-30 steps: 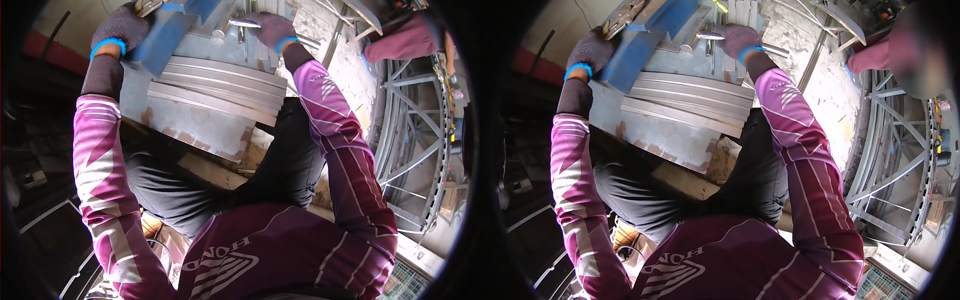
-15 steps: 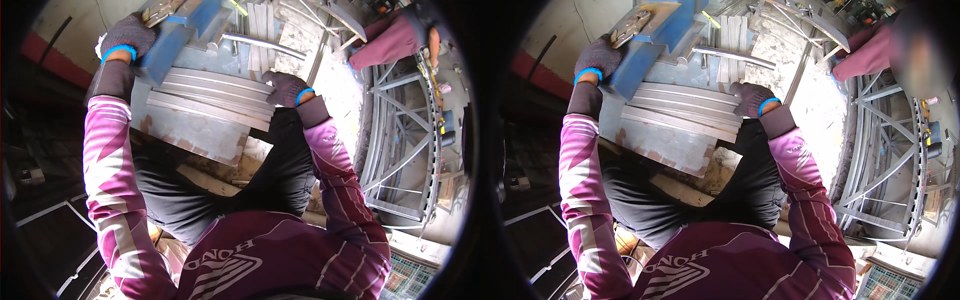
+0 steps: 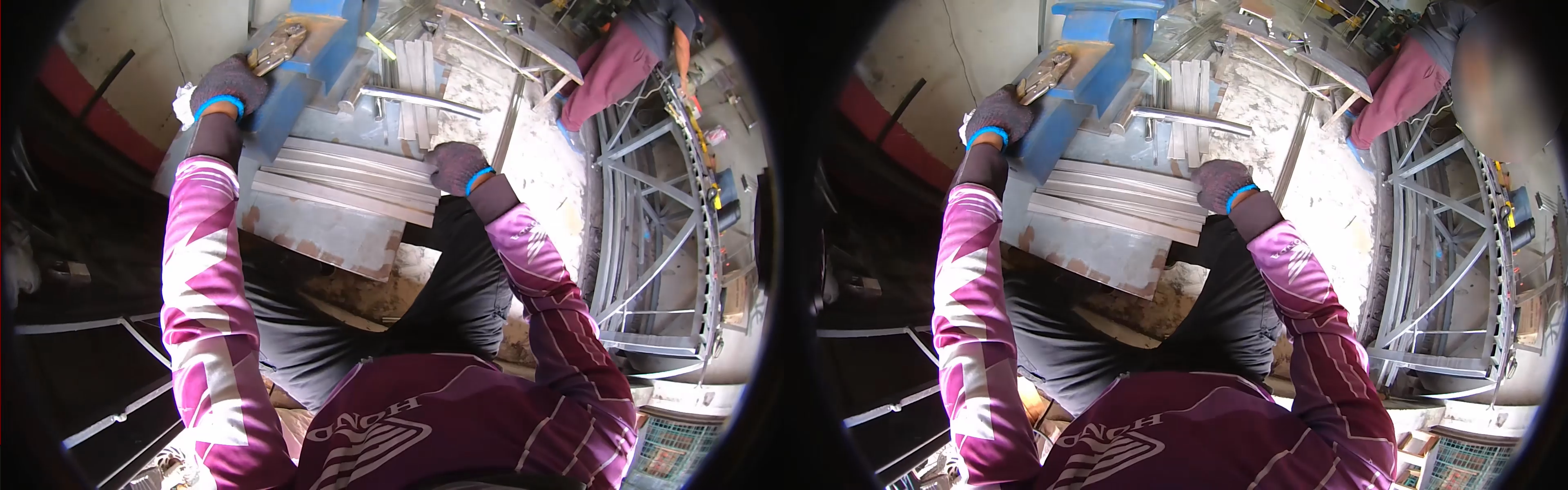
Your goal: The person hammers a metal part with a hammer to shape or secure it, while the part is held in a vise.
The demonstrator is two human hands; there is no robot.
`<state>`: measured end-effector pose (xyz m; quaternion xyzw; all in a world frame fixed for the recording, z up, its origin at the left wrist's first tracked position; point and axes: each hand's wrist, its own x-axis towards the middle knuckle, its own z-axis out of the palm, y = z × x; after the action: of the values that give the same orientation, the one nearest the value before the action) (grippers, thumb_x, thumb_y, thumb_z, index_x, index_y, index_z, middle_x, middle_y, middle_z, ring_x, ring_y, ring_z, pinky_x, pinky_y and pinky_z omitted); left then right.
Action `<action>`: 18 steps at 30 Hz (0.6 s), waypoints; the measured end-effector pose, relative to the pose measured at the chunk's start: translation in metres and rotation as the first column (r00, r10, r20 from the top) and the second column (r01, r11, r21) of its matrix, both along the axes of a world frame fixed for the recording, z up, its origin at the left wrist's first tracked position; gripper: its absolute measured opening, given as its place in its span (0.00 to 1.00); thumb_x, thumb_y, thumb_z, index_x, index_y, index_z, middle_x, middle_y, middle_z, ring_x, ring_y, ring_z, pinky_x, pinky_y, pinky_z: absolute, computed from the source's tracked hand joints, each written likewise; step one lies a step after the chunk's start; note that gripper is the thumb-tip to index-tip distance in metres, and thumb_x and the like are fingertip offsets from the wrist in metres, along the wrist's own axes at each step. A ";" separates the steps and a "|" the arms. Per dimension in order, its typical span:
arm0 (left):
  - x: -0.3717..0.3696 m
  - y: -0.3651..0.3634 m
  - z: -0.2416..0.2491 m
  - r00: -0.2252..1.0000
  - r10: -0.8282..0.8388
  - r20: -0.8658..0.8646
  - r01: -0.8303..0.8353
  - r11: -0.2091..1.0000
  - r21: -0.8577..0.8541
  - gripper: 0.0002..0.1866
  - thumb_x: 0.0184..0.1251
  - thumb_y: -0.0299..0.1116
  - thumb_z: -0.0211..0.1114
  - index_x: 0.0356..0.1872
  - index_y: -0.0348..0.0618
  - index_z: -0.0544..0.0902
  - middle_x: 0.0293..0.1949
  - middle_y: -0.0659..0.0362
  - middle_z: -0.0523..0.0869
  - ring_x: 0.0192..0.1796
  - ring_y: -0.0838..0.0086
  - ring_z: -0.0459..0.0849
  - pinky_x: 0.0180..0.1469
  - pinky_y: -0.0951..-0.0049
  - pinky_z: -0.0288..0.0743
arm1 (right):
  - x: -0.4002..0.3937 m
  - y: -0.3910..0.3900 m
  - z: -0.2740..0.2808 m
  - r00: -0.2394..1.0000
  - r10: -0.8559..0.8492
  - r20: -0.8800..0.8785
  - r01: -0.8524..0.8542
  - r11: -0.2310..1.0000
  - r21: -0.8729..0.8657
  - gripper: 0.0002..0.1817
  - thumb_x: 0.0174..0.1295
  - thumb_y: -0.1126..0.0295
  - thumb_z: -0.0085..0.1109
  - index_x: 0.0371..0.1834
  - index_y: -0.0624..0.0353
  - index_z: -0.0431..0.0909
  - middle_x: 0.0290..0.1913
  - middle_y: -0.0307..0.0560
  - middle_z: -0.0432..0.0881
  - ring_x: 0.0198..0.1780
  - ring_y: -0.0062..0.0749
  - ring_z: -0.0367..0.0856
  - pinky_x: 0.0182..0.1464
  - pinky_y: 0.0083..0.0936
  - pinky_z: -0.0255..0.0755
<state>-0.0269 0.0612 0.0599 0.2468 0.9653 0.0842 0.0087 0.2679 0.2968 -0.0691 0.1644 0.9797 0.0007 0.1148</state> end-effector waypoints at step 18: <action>-0.002 -0.034 -0.009 1.000 -0.006 -0.021 0.014 0.908 0.419 0.24 0.56 0.37 0.64 0.55 0.40 0.82 0.44 0.39 0.88 0.48 0.46 0.88 0.51 0.55 0.80 | 0.068 0.032 0.043 0.839 -0.163 -0.518 -0.052 0.925 -0.375 0.10 0.60 0.70 0.54 0.35 0.66 0.80 0.33 0.64 0.81 0.40 0.57 0.83 0.47 0.45 0.78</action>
<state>-0.0285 0.0268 0.0505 0.2487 0.9235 0.2873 -0.0532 0.3355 0.3293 -0.0260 0.1619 0.9484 -0.2360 -0.1369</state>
